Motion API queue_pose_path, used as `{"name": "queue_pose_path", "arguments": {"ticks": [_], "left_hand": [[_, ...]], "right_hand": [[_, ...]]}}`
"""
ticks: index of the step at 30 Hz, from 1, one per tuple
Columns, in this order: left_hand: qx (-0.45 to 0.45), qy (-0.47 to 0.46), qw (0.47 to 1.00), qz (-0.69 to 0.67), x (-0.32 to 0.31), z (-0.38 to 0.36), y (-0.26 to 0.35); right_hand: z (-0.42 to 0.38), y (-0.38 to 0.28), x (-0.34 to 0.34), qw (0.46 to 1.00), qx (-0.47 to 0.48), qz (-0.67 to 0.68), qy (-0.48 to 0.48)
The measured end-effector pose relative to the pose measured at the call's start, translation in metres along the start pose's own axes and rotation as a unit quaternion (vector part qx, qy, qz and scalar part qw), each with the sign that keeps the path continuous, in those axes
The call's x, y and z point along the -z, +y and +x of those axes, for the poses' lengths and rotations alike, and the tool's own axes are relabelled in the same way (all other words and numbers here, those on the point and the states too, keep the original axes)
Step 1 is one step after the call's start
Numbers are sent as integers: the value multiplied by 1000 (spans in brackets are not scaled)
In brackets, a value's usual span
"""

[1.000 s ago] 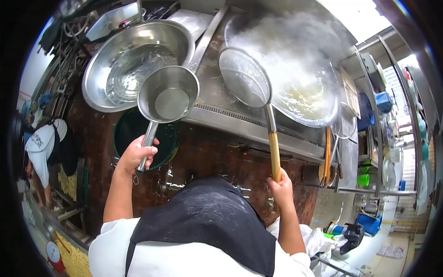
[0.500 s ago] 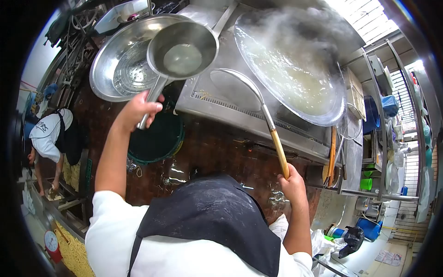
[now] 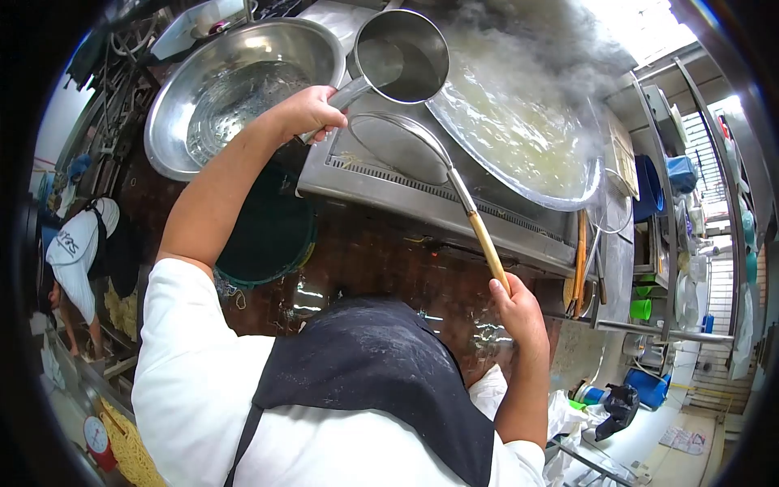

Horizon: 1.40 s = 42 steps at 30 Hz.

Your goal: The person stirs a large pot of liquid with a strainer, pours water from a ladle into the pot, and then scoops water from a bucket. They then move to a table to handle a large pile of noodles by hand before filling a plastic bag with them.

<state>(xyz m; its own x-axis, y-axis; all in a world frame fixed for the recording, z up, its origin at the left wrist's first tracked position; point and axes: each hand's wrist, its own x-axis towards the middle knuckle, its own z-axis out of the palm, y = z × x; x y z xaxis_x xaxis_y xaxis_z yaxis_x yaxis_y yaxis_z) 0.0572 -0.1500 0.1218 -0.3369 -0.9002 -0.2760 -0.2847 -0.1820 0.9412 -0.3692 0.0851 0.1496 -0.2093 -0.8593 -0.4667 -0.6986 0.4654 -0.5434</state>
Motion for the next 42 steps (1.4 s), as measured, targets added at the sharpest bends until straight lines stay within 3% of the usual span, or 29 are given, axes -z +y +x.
{"name": "queue_pose_path", "arguments": {"ticks": [12, 20, 21, 28, 37, 42], "left_hand": [[-19, 4, 992, 121, -19, 40, 5], [-44, 67, 975, 207, -3, 39, 4], [-13, 66, 972, 224, -1, 29, 14], [10, 89, 990, 113, 25, 18, -20], [54, 105, 985, 126, 28, -16, -35], [33, 121, 978, 164, 18, -23, -40]], "right_hand": [[-5, -5, -7, 998, -3, -55, 19], [-5, 2, -8, 999, 1, -49, 24], [-5, 5, -9, 999, -1, -41, 30], [-5, 13, -15, 998, 27, -46, 31], [-5, 24, -23, 998, 24, -55, 35], [0, 40, -38, 997, 52, -42, 50]]}}
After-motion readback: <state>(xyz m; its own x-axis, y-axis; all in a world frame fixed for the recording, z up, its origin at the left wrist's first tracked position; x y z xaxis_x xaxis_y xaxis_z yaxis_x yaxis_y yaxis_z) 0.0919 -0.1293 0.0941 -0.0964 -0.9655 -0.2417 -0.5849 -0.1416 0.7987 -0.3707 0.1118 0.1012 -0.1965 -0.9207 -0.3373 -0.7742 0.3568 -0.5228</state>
